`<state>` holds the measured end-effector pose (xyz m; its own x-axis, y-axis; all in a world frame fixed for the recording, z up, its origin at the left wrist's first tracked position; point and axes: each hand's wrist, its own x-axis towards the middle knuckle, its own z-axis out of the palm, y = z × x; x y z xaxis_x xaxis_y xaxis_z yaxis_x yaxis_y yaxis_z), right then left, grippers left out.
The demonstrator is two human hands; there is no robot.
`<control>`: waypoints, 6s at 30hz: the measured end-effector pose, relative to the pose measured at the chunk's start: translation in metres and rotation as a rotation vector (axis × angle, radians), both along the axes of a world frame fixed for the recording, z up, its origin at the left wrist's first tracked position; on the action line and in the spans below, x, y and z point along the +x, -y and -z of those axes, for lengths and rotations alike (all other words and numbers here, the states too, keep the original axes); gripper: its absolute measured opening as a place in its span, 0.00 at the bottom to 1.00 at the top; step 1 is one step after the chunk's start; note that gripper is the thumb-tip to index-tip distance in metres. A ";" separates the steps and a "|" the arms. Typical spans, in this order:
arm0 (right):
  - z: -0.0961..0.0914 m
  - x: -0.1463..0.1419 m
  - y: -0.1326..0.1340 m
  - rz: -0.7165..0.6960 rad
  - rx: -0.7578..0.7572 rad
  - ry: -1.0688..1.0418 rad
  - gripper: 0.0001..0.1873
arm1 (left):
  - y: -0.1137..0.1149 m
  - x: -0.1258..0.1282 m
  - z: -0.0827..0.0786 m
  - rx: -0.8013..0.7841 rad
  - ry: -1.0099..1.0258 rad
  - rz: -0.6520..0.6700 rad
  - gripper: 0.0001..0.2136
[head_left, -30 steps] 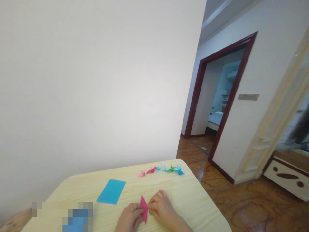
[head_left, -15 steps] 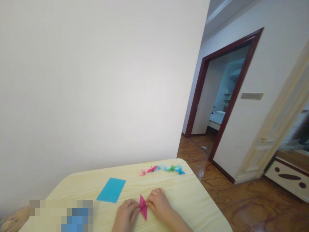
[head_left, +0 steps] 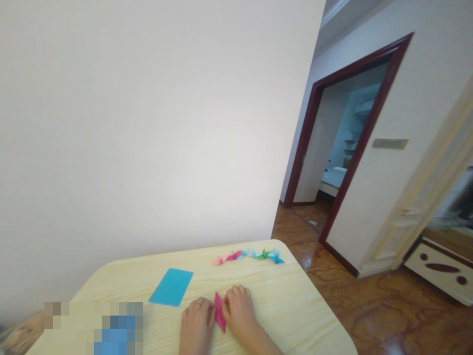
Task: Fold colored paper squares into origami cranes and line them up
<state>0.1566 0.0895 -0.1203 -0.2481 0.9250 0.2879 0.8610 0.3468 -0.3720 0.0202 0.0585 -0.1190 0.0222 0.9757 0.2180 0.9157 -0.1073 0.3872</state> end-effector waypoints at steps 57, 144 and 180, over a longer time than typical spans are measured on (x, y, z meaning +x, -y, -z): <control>-0.018 0.006 0.034 -0.322 -0.107 -0.047 0.07 | 0.032 -0.026 0.033 -0.020 -0.132 0.075 0.21; 0.004 0.002 0.060 -0.237 -0.272 0.088 0.08 | 0.022 -0.026 0.016 0.030 0.011 0.260 0.14; -0.006 0.006 0.058 -0.162 -0.119 -0.015 0.23 | 0.032 -0.042 0.024 -0.040 -0.203 0.404 0.23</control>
<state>0.1624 0.0318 -0.1143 -0.3927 0.9012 0.1832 0.7919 0.4327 -0.4309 -0.0220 0.0262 -0.1430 0.4418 0.8874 0.1319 0.8611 -0.4606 0.2152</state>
